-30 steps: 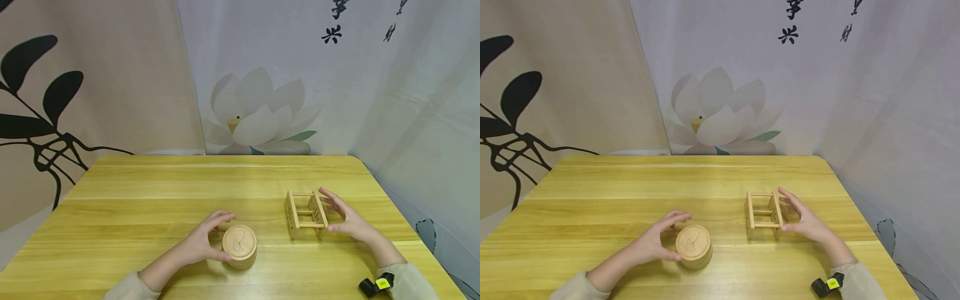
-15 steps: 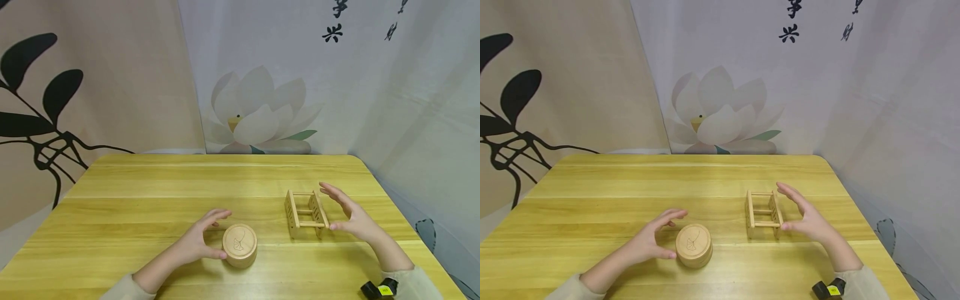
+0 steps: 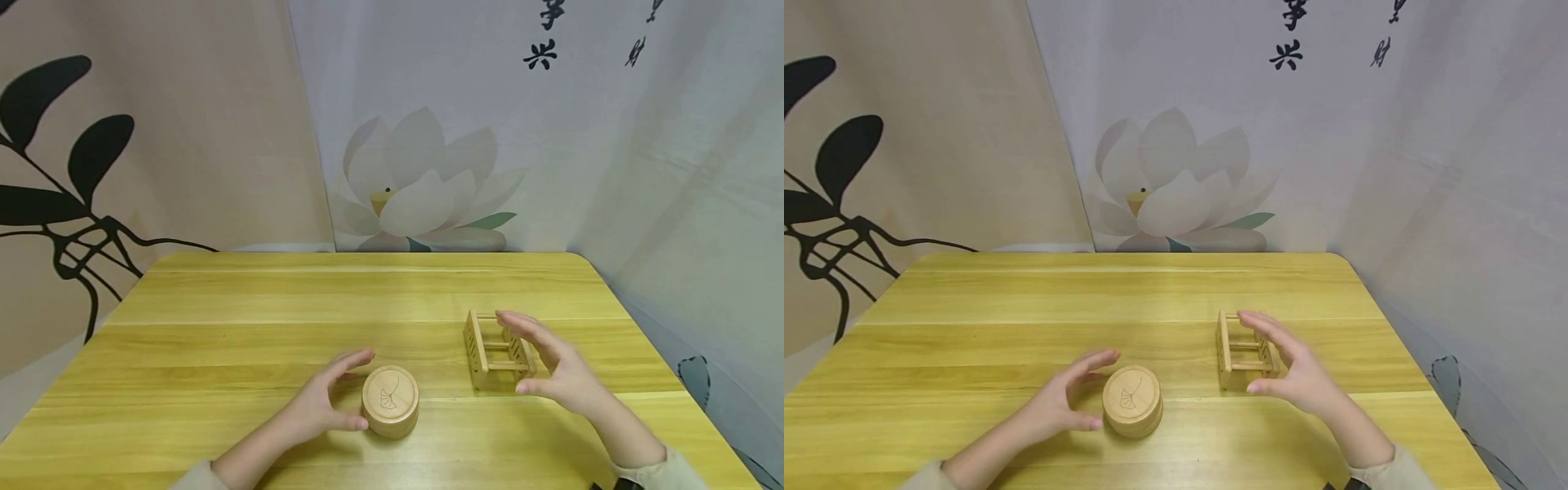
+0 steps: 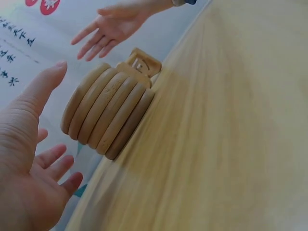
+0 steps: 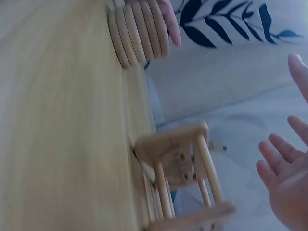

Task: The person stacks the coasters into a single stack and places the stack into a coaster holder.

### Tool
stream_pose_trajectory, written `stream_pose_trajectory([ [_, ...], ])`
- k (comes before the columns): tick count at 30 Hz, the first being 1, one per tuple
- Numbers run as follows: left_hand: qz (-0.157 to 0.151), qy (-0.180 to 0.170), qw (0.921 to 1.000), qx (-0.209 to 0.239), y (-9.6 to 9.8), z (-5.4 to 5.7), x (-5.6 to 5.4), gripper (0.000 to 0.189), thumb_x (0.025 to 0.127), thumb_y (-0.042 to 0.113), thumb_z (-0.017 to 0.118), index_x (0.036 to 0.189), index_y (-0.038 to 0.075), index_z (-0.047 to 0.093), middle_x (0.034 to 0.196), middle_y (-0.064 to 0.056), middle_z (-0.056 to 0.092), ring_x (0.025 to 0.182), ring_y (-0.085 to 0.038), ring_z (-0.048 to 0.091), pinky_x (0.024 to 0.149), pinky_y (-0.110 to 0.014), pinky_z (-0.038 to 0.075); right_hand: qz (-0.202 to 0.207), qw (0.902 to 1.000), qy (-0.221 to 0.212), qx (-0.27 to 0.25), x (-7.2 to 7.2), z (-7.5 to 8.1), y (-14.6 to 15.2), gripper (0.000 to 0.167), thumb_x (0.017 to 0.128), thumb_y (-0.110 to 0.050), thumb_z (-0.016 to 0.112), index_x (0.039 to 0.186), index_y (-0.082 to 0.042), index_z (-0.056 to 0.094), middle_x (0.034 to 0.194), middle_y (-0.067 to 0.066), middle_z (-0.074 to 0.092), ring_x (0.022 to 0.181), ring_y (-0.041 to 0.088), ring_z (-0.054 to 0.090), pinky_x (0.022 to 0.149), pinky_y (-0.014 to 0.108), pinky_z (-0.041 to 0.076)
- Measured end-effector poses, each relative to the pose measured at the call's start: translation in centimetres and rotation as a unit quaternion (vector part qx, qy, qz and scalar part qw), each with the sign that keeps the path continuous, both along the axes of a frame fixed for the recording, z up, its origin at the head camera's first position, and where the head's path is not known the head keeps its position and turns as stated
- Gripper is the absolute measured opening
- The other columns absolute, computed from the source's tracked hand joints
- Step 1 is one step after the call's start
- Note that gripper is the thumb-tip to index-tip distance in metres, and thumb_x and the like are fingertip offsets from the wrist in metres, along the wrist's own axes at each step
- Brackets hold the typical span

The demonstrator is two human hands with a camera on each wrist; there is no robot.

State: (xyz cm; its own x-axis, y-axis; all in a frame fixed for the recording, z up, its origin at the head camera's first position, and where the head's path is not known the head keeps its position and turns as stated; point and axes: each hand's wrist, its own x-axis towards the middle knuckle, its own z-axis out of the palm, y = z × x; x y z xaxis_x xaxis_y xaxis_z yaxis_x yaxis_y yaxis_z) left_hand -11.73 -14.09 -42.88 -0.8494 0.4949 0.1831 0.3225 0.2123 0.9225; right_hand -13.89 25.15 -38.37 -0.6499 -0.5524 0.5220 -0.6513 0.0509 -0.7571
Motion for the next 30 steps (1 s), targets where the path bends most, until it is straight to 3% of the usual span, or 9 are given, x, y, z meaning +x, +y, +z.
stream_pose_trajectory([
  [10, 0.003, -0.028, 0.9996, -0.007, 0.1, -0.9, 0.4, 0.099, 0.062, 0.021, 0.089, 0.146, 0.009, 0.039, 0.145, 0.0, 0.042, 0.13, -0.029, 0.039, 0.108, -0.058, 0.019, 0.012, 0.9998, -0.002, -0.015, 1.5, -0.9, -3.3, 0.083, 0.069, 0.005, 0.08, 0.14, 0.009, 0.037, 0.144, 0.024, 0.037, 0.132, 0.024, 0.038, 0.106, 0.026, 0.031],
  [17, -0.003, -0.05, 0.9986, -0.019, 0.3, -1.4, 0.5, 0.101, 0.062, 0.021, 0.089, 0.147, 0.009, 0.036, 0.145, 0.001, 0.043, 0.128, -0.023, 0.042, 0.11, -0.044, 0.024, -0.005, 0.9992, -0.039, -0.003, 2.3, -1.5, -5.5, 0.081, 0.063, 0.016, 0.077, 0.137, 0.005, 0.045, 0.142, 0.018, 0.042, 0.129, 0.021, 0.042, 0.103, 0.028, 0.036],
  [22, -0.005, -0.045, 0.9988, -0.02, 0.4, -1.7, 0.6, 0.102, 0.063, 0.023, 0.089, 0.148, 0.007, 0.034, 0.144, 0.0, 0.043, 0.126, -0.022, 0.044, 0.109, -0.034, 0.028, 0.0, 0.9985, -0.054, 0.0, 2.5, -2.2, -6.8, 0.076, 0.067, 0.015, 0.076, 0.136, 0.004, 0.046, 0.141, 0.018, 0.043, 0.128, 0.021, 0.043, 0.104, 0.028, 0.035],
  [26, -0.005, -0.036, 0.999, -0.027, 0.5, -1.9, 0.5, 0.104, 0.061, 0.025, 0.09, 0.148, 0.007, 0.035, 0.142, 0.001, 0.046, 0.125, -0.02, 0.045, 0.11, -0.035, 0.027, 0.015, 0.9986, -0.051, -0.005, 2.4, -2.9, -7.6, 0.075, 0.068, 0.014, 0.076, 0.136, 0.004, 0.046, 0.141, 0.02, 0.043, 0.126, 0.023, 0.044, 0.104, 0.03, 0.035],
  [30, -0.005, -0.042, 0.9983, -0.039, 0.6, -1.9, 0.5, 0.106, 0.059, 0.027, 0.091, 0.148, 0.01, 0.035, 0.139, 0.002, 0.048, 0.126, -0.02, 0.044, 0.111, -0.043, 0.022, 0.017, 0.9989, -0.044, -0.008, 2.3, -3.4, -8.5, 0.076, 0.068, 0.009, 0.079, 0.136, 0.003, 0.046, 0.139, 0.021, 0.044, 0.125, 0.024, 0.045, 0.104, 0.03, 0.036],
])
